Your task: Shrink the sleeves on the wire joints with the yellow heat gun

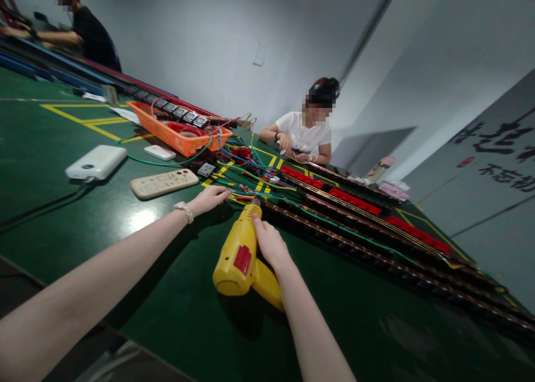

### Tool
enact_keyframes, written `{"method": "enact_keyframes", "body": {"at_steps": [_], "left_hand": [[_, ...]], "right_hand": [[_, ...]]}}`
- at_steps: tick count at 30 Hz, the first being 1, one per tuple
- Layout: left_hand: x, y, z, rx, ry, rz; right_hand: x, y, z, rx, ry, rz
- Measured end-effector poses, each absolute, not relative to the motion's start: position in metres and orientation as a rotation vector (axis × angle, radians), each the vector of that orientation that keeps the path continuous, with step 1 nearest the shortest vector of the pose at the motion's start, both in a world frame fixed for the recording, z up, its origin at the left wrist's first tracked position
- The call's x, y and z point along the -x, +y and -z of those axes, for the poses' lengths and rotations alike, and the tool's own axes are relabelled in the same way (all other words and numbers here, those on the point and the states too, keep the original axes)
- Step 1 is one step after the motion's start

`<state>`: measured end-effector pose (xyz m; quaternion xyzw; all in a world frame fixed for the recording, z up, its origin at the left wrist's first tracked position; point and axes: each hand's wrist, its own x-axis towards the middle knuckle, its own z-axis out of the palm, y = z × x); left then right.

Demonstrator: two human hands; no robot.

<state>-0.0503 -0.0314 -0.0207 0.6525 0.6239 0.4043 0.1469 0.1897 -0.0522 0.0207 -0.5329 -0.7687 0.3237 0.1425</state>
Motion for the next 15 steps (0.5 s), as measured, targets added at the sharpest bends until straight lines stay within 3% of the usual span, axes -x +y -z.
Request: {"method": "enact_keyframes", "body": {"at_steps": [15], "left_hand": [[0.0477,-0.0268,0.0158,-1.713,1.769,-1.027]], "right_hand": [[-0.1820,-0.0561,-0.0259,1.669,-2.254,-0.744]]}}
